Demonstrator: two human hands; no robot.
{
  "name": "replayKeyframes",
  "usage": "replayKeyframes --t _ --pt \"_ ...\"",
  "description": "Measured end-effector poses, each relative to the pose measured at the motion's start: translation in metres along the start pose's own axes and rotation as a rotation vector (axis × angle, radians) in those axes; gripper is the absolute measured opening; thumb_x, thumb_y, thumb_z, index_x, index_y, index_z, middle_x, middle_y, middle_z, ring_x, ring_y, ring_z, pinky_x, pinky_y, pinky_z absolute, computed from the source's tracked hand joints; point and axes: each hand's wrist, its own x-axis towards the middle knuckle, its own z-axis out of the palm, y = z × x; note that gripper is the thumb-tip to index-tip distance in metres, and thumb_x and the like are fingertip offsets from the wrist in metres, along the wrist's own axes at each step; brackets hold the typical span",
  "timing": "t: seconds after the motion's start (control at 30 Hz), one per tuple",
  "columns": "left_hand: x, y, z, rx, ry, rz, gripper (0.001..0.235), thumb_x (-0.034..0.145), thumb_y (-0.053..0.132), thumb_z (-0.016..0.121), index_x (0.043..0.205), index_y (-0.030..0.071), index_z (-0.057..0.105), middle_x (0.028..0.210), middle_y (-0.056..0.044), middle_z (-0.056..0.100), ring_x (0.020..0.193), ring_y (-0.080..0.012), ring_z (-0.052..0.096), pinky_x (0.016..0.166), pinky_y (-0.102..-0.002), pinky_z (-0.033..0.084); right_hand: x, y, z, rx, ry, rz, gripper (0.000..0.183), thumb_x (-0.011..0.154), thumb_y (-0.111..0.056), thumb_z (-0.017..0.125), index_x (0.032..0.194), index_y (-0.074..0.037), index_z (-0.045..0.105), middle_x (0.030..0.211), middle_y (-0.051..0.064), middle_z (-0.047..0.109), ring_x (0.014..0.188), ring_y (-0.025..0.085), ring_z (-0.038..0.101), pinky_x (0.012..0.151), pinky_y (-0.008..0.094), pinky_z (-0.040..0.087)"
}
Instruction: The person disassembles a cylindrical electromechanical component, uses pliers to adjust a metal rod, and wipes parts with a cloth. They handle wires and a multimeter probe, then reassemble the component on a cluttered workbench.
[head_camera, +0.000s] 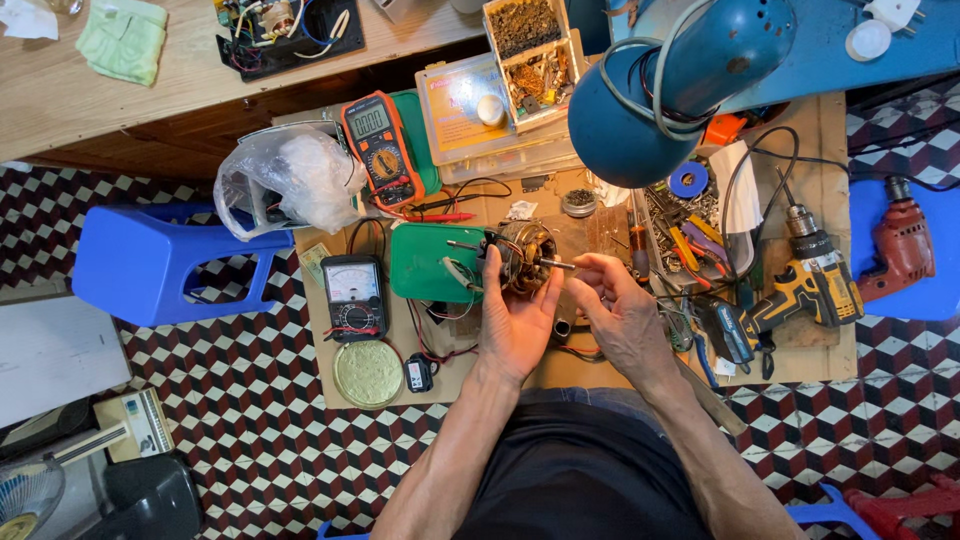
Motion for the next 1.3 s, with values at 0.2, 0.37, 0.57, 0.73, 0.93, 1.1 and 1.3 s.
replayKeyframes --t 0.2,0.37,0.57,0.73,0.93,1.1,1.3 --pt "-0.001 0.006 -0.002 0.014 0.024 0.005 0.063 0.075 0.039 0.087 0.129 0.016 0.062 0.129 -0.003 0.065 0.122 -0.0206 0.061 0.109 -0.041 0.051 -0.004 0.001 -0.008 0.068 0.042 0.093 0.033 0.099 -0.016 0.063 0.129 -0.002 0.061 0.097 0.008 0.069 0.079 0.009 0.065 0.067 0.024 0.055" --pt "0.001 0.014 -0.012 0.103 0.049 0.089 0.07 0.072 0.038 0.088 0.132 0.015 0.06 0.134 -0.003 0.061 0.128 -0.0203 0.056 0.112 -0.043 0.048 -0.007 0.001 -0.015 0.029 0.094 0.18 0.032 0.098 -0.019 0.061 0.126 -0.003 0.061 0.095 0.002 0.072 0.072 0.006 0.062 0.056 0.022 0.048" --pt "-0.003 0.04 -0.035 0.253 0.062 0.223 0.071 0.074 0.04 0.088 0.132 0.01 0.06 0.132 -0.004 0.059 0.124 -0.0189 0.055 0.11 -0.039 0.048 -0.016 0.017 -0.028 0.005 0.098 0.232 0.033 0.099 -0.02 0.061 0.127 -0.003 0.063 0.085 0.005 0.067 0.071 0.009 0.06 0.059 0.022 0.05" --pt "0.006 0.048 -0.045 0.354 0.112 0.212 0.068 0.071 0.043 0.088 0.127 0.012 0.063 0.123 -0.002 0.064 0.114 -0.0166 0.06 0.099 -0.037 0.052 -0.014 0.04 -0.025 0.002 0.055 0.261 0.033 0.098 -0.02 0.062 0.125 -0.002 0.064 0.085 0.006 0.066 0.072 0.01 0.06 0.059 0.025 0.048" --pt "0.03 0.02 -0.042 0.528 0.212 0.114 0.067 0.07 0.046 0.09 0.122 0.013 0.065 0.111 -0.003 0.068 0.101 -0.0172 0.062 0.088 -0.037 0.052 -0.001 0.049 -0.014 0.04 0.007 0.242 0.031 0.099 -0.021 0.06 0.124 -0.003 0.064 0.092 0.003 0.07 0.078 0.01 0.063 0.067 0.025 0.052" --pt "0.042 -0.012 -0.033 0.561 0.179 0.091 0.069 0.07 0.052 0.089 0.121 0.011 0.067 0.108 -0.003 0.069 0.1 -0.0164 0.062 0.09 -0.035 0.053 0.003 0.036 -0.014 0.03 -0.041 0.11 0.039 0.097 -0.011 0.054 0.134 -0.003 0.057 0.103 0.009 0.068 0.083 0.014 0.065 0.073 0.027 0.054" --pt "0.013 -0.041 -0.014 0.386 0.271 -0.059 0.07 0.069 0.053 0.088 0.122 0.014 0.064 0.115 -0.005 0.067 0.104 -0.0184 0.064 0.089 -0.039 0.056 -0.018 0.004 -0.036 -0.058 -0.064 0.1 0.047 0.095 -0.007 0.051 0.141 -0.009 0.054 0.122 0.009 0.07 0.102 0.014 0.071 0.088 0.027 0.058"
